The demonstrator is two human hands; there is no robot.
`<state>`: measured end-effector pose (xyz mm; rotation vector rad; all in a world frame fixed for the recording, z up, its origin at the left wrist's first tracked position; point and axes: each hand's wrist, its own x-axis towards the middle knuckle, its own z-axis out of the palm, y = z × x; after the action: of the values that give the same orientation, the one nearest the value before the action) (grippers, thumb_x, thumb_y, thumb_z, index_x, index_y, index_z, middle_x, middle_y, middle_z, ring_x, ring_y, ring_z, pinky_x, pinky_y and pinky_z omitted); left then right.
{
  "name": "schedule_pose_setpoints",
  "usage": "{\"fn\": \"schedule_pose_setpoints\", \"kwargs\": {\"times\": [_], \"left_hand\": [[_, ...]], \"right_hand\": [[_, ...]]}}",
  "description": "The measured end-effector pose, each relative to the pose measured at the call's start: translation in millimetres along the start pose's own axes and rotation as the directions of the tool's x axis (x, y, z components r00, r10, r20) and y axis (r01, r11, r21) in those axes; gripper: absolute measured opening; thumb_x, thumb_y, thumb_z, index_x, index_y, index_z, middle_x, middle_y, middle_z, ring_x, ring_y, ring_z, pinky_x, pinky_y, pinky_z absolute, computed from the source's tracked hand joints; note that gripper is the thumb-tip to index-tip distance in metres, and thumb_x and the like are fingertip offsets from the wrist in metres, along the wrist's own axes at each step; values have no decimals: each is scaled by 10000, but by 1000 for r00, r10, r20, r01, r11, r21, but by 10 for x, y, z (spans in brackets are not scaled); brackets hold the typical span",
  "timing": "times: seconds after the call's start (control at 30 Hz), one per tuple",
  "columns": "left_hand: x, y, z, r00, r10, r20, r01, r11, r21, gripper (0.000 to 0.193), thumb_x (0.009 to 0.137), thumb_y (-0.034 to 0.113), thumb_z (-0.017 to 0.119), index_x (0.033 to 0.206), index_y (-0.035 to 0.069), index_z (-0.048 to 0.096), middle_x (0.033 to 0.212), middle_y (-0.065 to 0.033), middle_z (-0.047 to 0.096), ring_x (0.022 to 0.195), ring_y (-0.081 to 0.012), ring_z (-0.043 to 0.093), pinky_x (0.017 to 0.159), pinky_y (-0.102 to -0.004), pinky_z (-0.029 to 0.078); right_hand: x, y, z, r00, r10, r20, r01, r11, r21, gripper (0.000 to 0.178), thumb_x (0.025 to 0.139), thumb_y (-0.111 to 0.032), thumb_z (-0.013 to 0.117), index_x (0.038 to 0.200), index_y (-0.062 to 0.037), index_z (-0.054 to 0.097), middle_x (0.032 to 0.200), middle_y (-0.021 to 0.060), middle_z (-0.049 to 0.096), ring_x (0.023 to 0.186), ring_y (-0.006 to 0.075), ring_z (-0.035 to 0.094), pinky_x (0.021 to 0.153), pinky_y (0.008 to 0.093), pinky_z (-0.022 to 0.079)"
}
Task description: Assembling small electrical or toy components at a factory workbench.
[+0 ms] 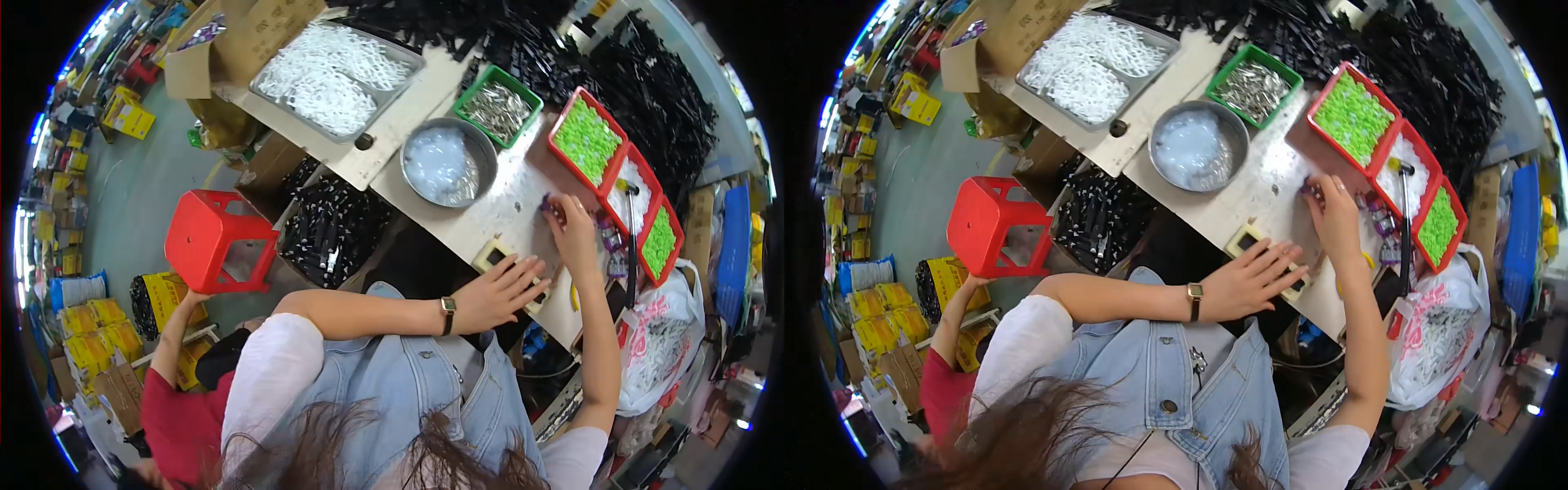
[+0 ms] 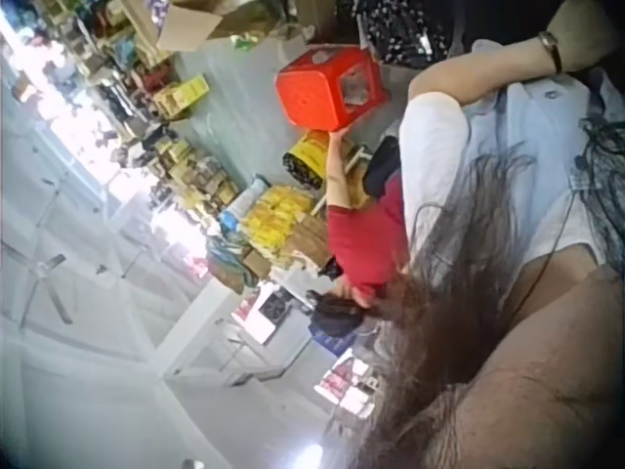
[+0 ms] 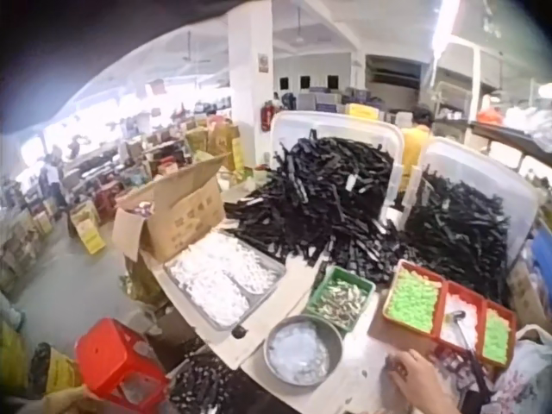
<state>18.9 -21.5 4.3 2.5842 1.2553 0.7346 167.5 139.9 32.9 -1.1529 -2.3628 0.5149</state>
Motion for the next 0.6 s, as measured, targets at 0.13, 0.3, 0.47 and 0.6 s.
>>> {"fn": "schedule_pose_setpoints", "kwargs": {"times": [0.13, 0.3, 0.47, 0.6], "left_hand": [[-15, -60, -156, 993, 32, 112, -20, 994, -109, 960, 770, 434, 693, 1491, 28, 205, 1529, -226, 231, 1419, -342, 233, 1173, -460, 157], [773, -1265, -1133, 862, -264, -432, 247, 964, -96, 153, 781, 154, 610, 881, 39, 617, 884, -143, 612, 874, -345, 576, 780, -448, 452], [1352, -3174, -1338, 714, -678, -173, 700, 688, 191, 251, 738, 306, 698, 824, 72, 726, 888, -182, 702, 871, -335, 683, 794, -426, 545], [1604, -3520, -1087, 607, -762, 226, 743, 645, 179, 317, 779, 269, 709, 760, -45, 668, 696, -135, 679, 537, -189, 652, 553, -315, 559]], "right_hand": [[-111, 7, 90, 991, 92, -95, -89, 996, 30, 186, 791, -34, 702, 947, -28, 601, 778, 114, 596, 652, 234, 603, 607, 325, 477], [-273, 59, 3, 978, 207, 7, -207, 978, 23, 186, 776, -51, 726, 921, -35, 611, 730, 92, 618, 619, 197, 582, 586, 321, 471], [-270, -83, 29, 983, 178, -35, -171, 973, 157, 234, 781, -42, 728, 995, -47, 634, 794, 95, 660, 657, 186, 608, 617, 301, 485], [-441, -751, 64, 997, 31, -65, -13, 965, 261, 303, 752, -19, 740, 1042, -40, 654, 888, 85, 668, 741, 208, 624, 659, 304, 503]]}}
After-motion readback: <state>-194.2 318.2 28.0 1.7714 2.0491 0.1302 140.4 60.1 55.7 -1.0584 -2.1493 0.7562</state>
